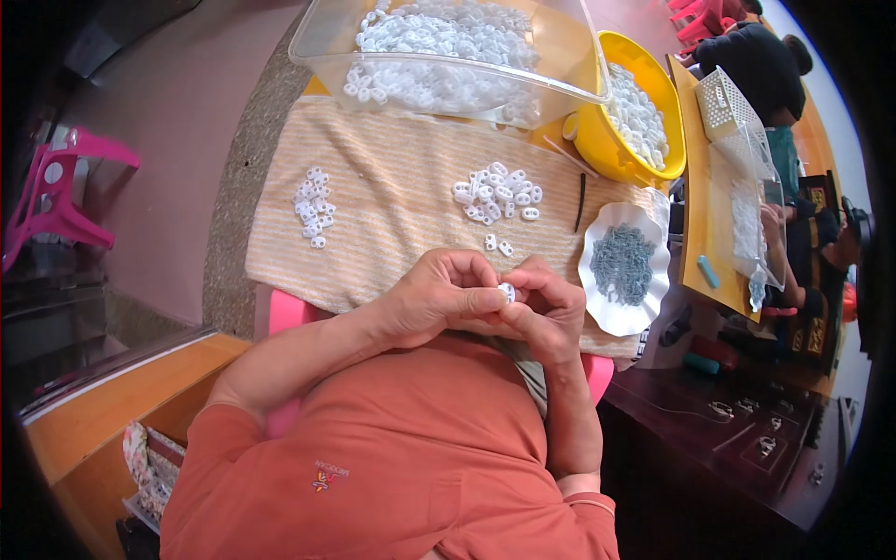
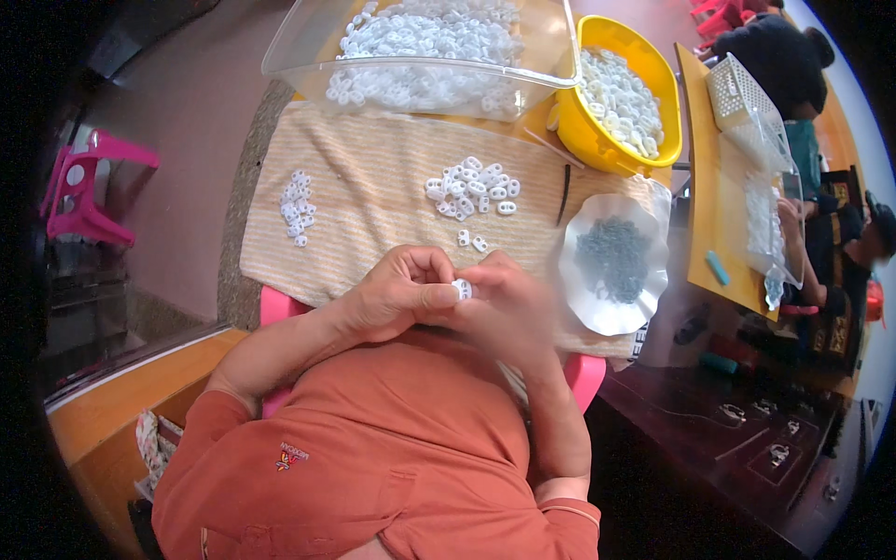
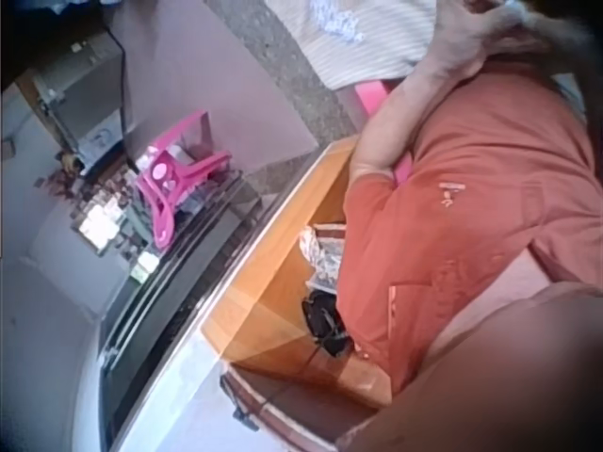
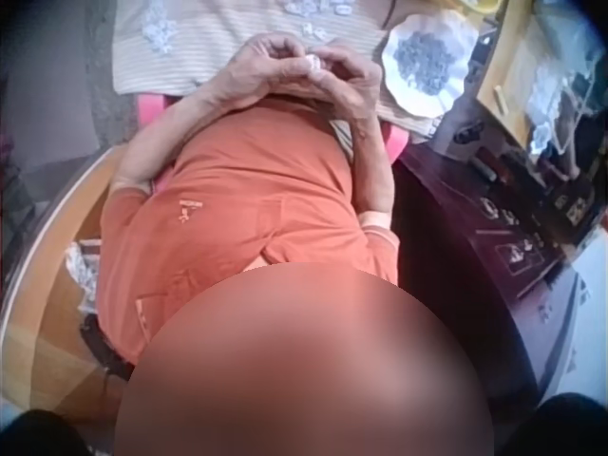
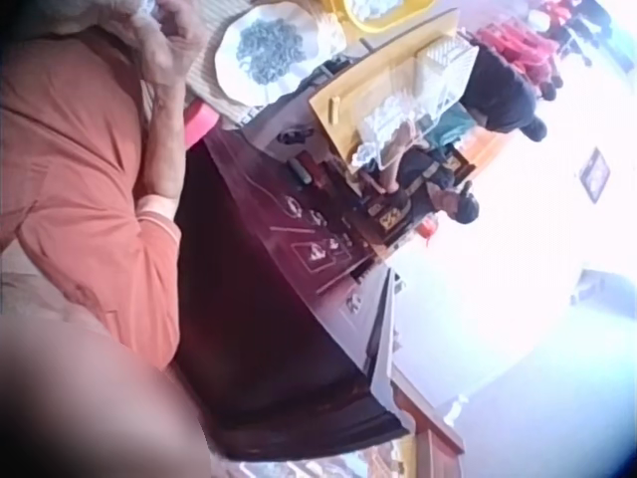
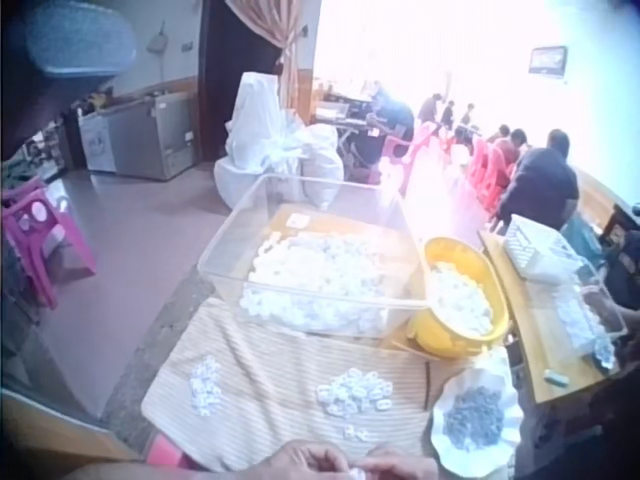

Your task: Cleaning or assembling small white plastic molded components using a precision hand tool at a workbench.

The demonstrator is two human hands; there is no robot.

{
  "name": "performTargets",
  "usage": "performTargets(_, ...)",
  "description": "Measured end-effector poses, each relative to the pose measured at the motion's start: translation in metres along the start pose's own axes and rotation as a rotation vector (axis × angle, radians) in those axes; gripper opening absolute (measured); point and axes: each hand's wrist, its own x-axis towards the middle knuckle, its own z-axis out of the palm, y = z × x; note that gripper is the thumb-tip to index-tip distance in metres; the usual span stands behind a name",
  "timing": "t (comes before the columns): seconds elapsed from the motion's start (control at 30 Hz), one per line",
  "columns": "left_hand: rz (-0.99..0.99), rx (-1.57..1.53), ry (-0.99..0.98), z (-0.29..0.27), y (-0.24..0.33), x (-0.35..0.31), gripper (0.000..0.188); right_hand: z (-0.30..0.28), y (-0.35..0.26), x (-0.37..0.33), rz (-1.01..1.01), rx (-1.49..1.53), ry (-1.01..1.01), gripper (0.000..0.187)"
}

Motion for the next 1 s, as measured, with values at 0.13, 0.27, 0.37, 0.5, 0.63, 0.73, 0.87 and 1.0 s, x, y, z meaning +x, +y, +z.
performTargets(0.13, 0.001, -0.003, -0.023, -0.003, 0.001, 0.002, 0.009, 0.0, -0.008, 0.001, 0.044, -0.092, -0.009, 0.029)
performTargets(0.27, -0.008, 0.003, -0.016, -0.003, 0.003, 0.0, 0.008, 0.001, -0.013, 0.003, 0.05, -0.211, -0.03, 0.03)
performTargets(0.37, -0.019, -0.012, -0.002, 0.0, 0.004, -0.001, 0.007, 0.0, -0.015, 0.004, -0.001, -0.281, -0.059, 0.029)
performTargets(0.5, -0.024, -0.022, -0.016, -0.001, 0.0, -0.003, 0.007, 0.001, -0.012, 0.002, -0.1, -0.215, -0.05, 0.027)
performTargets(0.63, -0.002, 0.013, -0.024, -0.001, -0.003, -0.004, 0.008, 0.001, -0.01, 0.001, -0.102, -0.152, -0.058, 0.026)
performTargets(0.73, -0.01, -0.002, -0.005, 0.001, -0.004, -0.002, 0.008, -0.002, -0.006, 0.0, -0.093, -0.212, -0.05, 0.026)
performTargets(0.87, -0.015, -0.007, -0.018, -0.001, -0.001, -0.002, 0.007, -0.002, -0.011, 0.001, -0.051, -0.187, -0.054, 0.026)
performTargets(1.0, -0.022, -0.017, 0.011, 0.002, 0.005, -0.002, 0.007, -0.011, -0.001, -0.001, -0.032, -0.273, 0.055, 0.025)
